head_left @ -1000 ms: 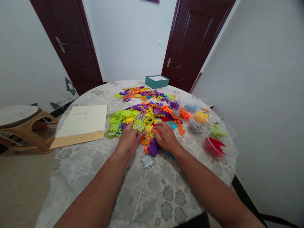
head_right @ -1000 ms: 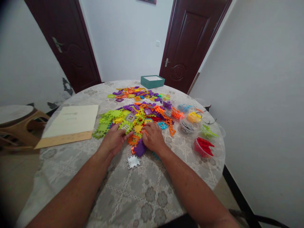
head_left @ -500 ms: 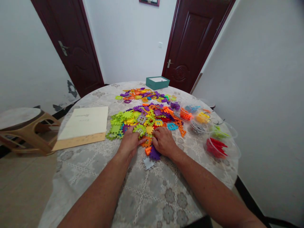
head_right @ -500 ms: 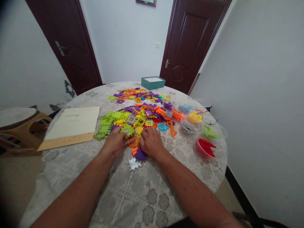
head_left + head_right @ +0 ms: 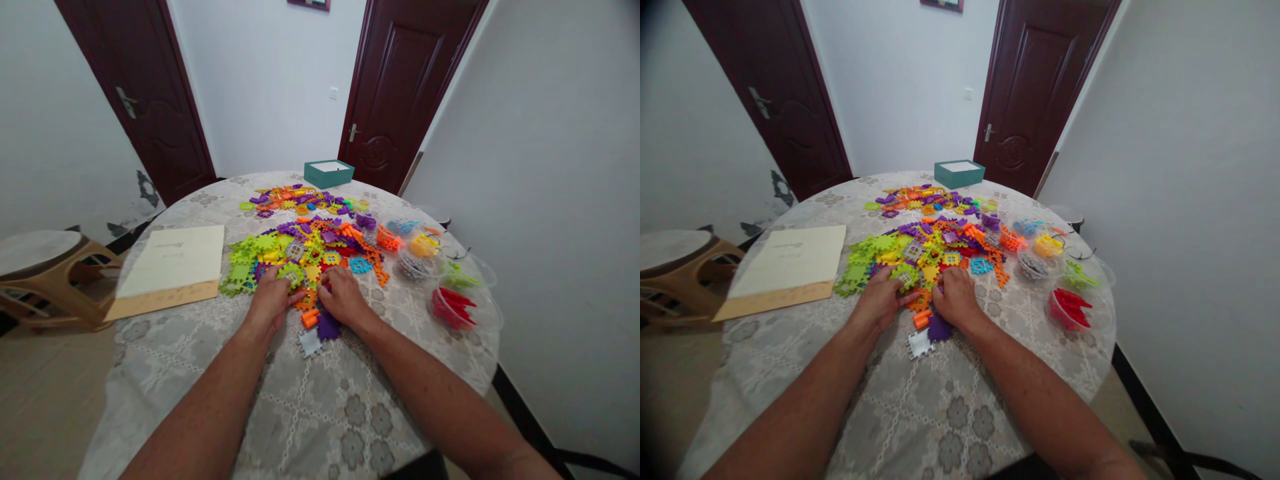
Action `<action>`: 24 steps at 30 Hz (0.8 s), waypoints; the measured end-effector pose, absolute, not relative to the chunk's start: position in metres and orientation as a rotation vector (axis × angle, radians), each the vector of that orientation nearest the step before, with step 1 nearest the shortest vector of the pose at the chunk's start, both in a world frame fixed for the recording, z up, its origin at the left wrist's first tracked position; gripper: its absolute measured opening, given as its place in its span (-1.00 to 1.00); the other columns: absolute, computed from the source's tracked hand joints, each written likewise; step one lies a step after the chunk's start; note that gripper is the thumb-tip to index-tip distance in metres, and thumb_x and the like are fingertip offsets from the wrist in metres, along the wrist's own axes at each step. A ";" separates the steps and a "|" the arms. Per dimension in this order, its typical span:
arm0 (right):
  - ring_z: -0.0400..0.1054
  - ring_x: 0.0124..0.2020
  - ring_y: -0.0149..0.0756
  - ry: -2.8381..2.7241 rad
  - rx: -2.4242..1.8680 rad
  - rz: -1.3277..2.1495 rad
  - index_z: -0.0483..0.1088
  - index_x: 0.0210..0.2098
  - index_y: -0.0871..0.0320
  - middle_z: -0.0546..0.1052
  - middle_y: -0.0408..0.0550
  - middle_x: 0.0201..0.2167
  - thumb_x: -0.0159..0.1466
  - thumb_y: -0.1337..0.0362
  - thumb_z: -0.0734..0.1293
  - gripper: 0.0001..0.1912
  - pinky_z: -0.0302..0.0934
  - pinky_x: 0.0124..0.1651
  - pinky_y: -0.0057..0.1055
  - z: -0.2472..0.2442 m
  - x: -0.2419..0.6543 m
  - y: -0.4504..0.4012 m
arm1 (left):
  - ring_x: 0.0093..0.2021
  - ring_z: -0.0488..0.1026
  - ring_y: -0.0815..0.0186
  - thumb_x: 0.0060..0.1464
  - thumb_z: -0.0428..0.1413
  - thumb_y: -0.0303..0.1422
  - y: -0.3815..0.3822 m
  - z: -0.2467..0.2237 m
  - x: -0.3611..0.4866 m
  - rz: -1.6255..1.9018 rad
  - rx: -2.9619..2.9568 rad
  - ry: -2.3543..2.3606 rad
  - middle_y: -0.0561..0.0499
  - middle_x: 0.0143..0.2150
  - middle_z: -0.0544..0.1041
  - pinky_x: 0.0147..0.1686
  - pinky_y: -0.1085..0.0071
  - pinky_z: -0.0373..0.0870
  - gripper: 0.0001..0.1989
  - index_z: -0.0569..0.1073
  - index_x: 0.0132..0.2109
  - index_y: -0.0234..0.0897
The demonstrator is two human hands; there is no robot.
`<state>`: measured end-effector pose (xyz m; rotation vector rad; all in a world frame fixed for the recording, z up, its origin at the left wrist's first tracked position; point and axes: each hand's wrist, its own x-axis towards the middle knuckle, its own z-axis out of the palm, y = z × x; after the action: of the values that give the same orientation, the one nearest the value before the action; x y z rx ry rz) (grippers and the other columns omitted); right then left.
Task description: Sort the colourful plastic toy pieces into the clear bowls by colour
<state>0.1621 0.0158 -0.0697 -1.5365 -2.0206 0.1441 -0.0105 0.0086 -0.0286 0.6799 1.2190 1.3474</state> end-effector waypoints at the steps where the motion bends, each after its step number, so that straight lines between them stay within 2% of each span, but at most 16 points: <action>1: 0.34 0.00 -0.12 -2.022 -1.520 0.156 0.47 -0.20 0.14 0.53 0.06 -0.12 0.30 0.29 0.33 -0.90 0.21 0.14 -0.19 -0.070 0.162 0.017 | -0.06 0.54 0.21 -0.17 0.10 -0.64 0.008 -0.028 -0.011 1.346 0.678 1.212 -0.07 -0.02 0.54 -0.18 0.27 0.66 -0.54 0.53 -0.09 -0.18; 8: 0.34 0.05 -0.08 -2.080 -1.499 0.159 0.54 -0.04 0.10 0.54 0.07 -0.02 0.30 0.29 0.35 -0.75 0.21 0.17 -0.16 -0.069 0.169 0.016 | -0.09 0.53 0.25 -0.15 0.12 -0.62 0.008 -0.032 -0.011 1.365 0.675 1.195 -0.07 -0.03 0.54 -0.18 0.29 0.65 -0.56 0.53 -0.09 -0.18; 15: 0.33 -0.04 -0.10 -2.090 -1.558 0.140 0.51 -0.20 0.10 0.53 0.04 -0.14 0.27 0.35 0.31 -0.85 0.21 0.08 -0.19 -0.063 0.173 0.017 | -0.05 0.52 0.23 -0.13 0.12 -0.60 0.006 -0.030 -0.011 1.337 0.711 1.196 -0.11 0.04 0.53 -0.22 0.35 0.63 -0.53 0.53 -0.03 -0.19; 24: 0.33 -0.05 -0.07 -2.056 -1.628 0.072 0.46 -0.26 0.10 0.50 0.07 -0.16 0.29 0.26 0.33 -0.92 0.21 0.05 -0.16 -0.066 0.166 0.017 | -0.07 0.53 0.24 -0.13 0.11 -0.61 0.007 -0.032 -0.010 1.336 0.732 1.202 -0.09 0.02 0.53 -0.23 0.34 0.64 -0.53 0.53 -0.04 -0.19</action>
<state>0.1659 0.0167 -0.0663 -1.6276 -2.0562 0.0720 -0.0102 0.0073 -0.0316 0.7321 1.2021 1.3356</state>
